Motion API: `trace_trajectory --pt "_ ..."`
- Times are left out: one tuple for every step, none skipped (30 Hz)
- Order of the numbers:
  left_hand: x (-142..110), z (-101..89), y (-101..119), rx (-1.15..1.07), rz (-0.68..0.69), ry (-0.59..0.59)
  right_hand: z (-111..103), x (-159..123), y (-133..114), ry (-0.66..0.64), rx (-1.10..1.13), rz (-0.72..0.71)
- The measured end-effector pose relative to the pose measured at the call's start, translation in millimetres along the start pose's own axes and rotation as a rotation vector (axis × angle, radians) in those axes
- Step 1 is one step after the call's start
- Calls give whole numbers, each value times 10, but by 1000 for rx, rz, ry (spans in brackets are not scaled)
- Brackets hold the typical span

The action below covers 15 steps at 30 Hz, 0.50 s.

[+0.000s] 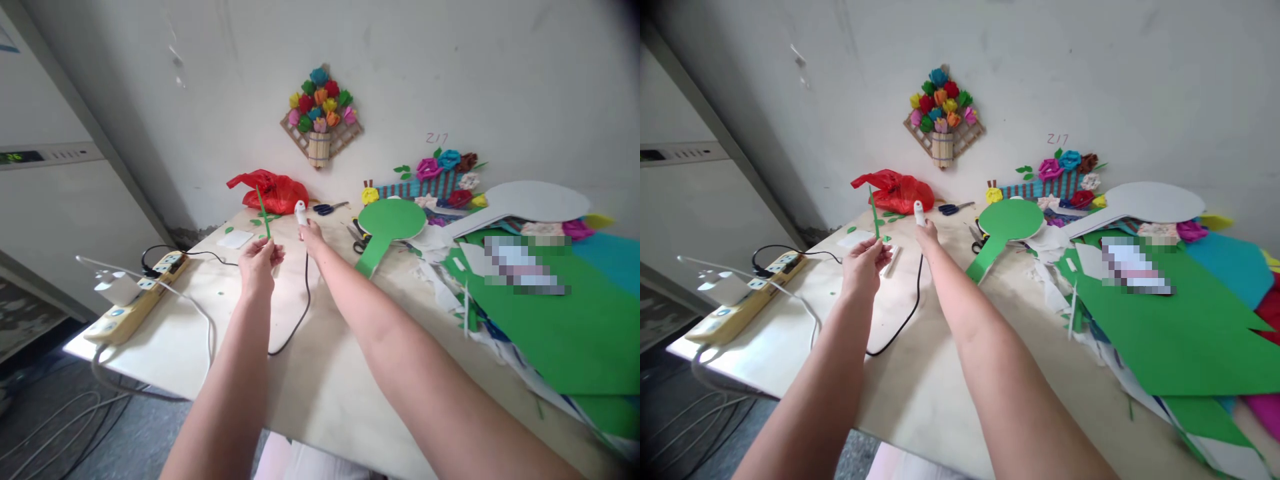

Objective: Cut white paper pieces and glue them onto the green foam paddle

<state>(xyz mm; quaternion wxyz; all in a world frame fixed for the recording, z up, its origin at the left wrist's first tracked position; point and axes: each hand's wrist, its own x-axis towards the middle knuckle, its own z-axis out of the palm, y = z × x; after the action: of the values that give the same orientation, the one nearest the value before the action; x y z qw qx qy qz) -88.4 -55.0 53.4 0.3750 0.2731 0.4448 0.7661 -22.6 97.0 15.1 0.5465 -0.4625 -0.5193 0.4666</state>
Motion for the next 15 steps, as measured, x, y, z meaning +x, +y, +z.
trace_trajectory --pt "-7 21 12 -8 2 -5 -71 -21 -31 16 85 23" --pt "-17 46 22 -14 -1 -10 -149 -56 -70 36 140 37" --pt "-29 77 29 -20 -11 -15 -235 -103 -117 48 178 43" --pt "-43 112 30 -26 -25 -19 -325 -157 -170 58 207 49" --pt "-57 151 24 -34 -42 -23 -419 -216 -227 53 224 47" --pt "-73 196 10 -42 -62 -28 -516 -275 -284 43 230 34" --pt "-89 244 -12 -47 -84 -36 -614 -331 -340 35 229 7" --pt "-106 295 -40 -49 -105 -50 -714 -382 -391 30 221 -35" --pt "-124 350 -74 -45 -127 -67 -815 -428 -433 41 201 -66" --pt "-143 407 -110 -38 -144 -89 -918 -468 -464 71 184 -87" --pt "-164 464 -147 -30 -153 -111 -1023 -503 -483 120 167 -102" --pt "-185 521 -183 -22 -157 -131 -1128 -532 -488 182 144 -111" --pt "-207 577 -219 -10 -159 -153 -1234 -558 -481 249 113 -120" --pt "-228 628 -254 4 -171 -176 -1339 -580 -462 320 72 -135" --pt "-246 673 -291 26 -189 -199 -1441 -599 -432 371 23 -156"
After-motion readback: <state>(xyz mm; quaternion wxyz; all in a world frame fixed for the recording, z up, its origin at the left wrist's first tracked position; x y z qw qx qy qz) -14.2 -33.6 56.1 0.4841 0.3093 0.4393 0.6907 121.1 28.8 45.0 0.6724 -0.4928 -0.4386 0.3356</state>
